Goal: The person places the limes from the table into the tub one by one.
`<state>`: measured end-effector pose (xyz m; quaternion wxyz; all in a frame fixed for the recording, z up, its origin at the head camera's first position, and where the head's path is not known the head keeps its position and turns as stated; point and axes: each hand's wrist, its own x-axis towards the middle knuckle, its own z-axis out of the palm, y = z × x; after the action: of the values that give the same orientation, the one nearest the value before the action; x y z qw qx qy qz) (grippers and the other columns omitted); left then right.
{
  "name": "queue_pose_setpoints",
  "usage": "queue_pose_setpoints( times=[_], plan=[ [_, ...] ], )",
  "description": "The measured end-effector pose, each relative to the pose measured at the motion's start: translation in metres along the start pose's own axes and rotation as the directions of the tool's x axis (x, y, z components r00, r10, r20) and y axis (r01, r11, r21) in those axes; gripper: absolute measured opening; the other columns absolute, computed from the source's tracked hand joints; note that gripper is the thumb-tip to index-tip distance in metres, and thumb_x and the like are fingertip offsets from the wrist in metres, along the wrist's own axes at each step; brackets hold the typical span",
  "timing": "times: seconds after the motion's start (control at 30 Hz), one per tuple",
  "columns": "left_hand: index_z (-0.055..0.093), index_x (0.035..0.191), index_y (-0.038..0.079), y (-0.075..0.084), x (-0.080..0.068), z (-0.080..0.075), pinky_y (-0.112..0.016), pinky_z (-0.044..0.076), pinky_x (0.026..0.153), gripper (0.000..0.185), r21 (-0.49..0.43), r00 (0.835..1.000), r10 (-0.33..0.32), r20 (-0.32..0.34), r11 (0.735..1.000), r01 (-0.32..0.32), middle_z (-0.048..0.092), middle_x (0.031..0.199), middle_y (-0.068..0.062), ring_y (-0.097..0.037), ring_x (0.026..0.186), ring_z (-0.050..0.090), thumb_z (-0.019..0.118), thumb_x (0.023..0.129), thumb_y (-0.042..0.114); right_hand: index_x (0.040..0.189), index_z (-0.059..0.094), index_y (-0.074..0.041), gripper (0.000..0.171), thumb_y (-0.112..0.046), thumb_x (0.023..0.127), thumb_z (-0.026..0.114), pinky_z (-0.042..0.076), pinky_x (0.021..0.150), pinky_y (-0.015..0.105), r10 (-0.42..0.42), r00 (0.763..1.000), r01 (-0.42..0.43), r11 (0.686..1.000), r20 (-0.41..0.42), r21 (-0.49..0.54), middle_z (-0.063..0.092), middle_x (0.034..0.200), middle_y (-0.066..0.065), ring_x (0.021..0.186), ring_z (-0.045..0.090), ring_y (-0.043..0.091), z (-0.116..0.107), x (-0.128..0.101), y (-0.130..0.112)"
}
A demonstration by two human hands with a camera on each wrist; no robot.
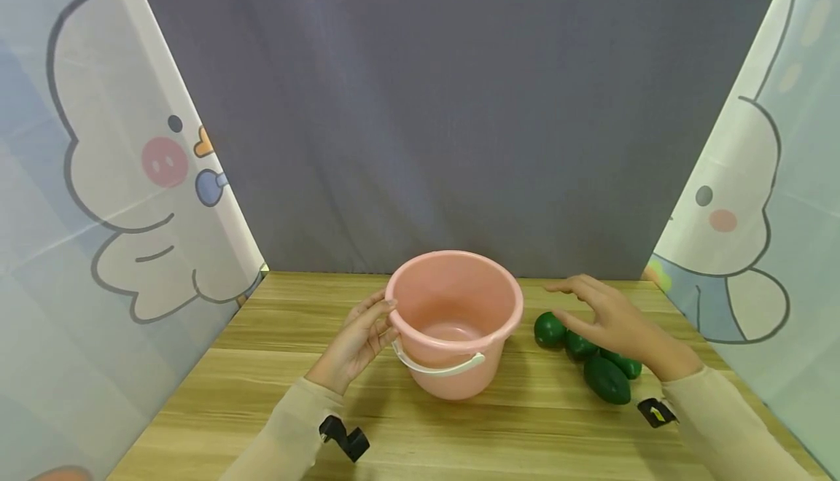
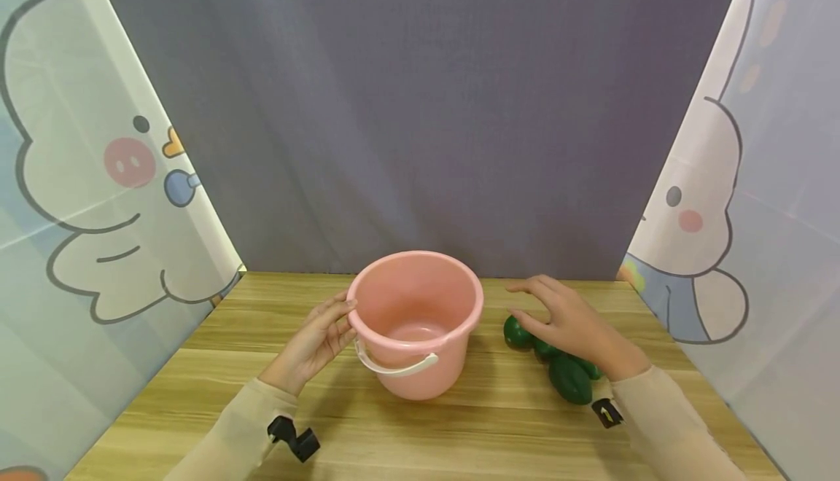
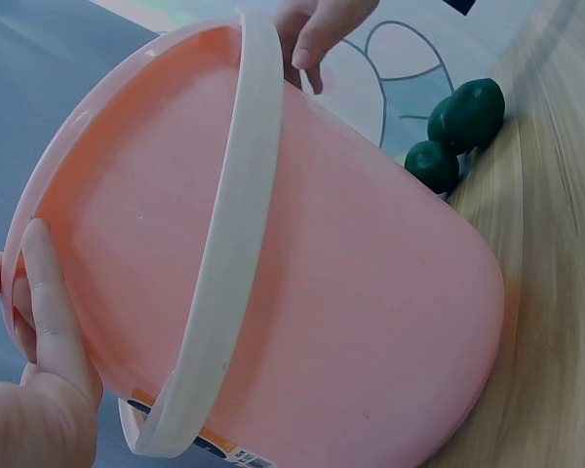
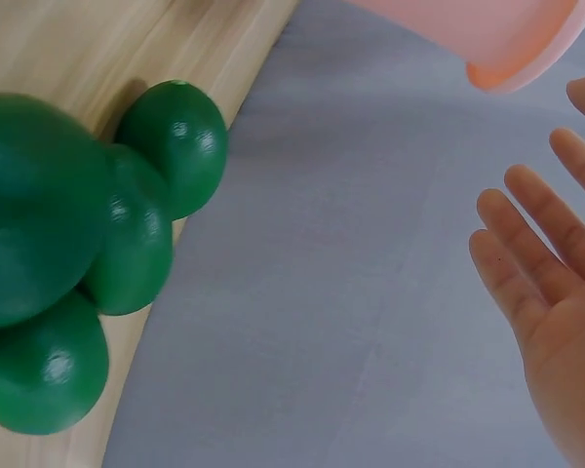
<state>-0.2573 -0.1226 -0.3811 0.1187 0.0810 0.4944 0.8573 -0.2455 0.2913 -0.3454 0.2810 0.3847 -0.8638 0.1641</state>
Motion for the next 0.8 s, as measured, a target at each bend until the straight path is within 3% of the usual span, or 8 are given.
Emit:
queue_pose_setpoints(
  times=[0.17,0.5,0.8],
  plan=[
    [0.038,0.145,0.002,0.000,0.000,0.000,-0.014,0.058,0.068,0.051,-0.002,1.000,0.003,0.005,1.000,-0.003,0.055,0.116,-0.010,-0.009,0.079,0.061,0.058,0.099,0.009,0.125,0.065,-0.012,0.048,-0.007,0.081,0.082,0.059,0.076,0.034,0.000,1.000,0.000,1.000,0.006,-0.018,0.065,0.119,-0.001,0.102,0.063,0.015,0.002,-0.009,0.004],
    [0.041,0.143,0.003,-0.001,0.000,0.000,-0.015,0.058,0.067,0.046,-0.014,1.000,0.004,-0.004,1.000,-0.005,0.055,0.116,-0.010,-0.009,0.079,0.061,0.057,0.100,0.008,0.120,0.066,-0.009,0.046,-0.003,0.078,0.082,0.061,0.075,0.037,-0.018,1.000,0.018,1.000,0.015,-0.017,0.067,0.117,0.000,0.100,0.065,0.020,0.002,-0.021,0.007],
    [0.037,0.146,0.002,0.000,0.000,0.000,-0.014,0.058,0.068,0.050,-0.002,1.000,0.000,0.009,1.000,0.000,0.054,0.120,-0.010,-0.008,0.079,0.061,0.056,0.101,0.010,0.119,0.067,-0.010,0.047,-0.003,0.076,0.084,0.061,0.070,0.034,-0.031,1.000,0.031,1.000,-0.002,-0.003,0.067,0.114,-0.003,0.093,0.065,0.013,0.004,-0.035,0.011]
  ],
)
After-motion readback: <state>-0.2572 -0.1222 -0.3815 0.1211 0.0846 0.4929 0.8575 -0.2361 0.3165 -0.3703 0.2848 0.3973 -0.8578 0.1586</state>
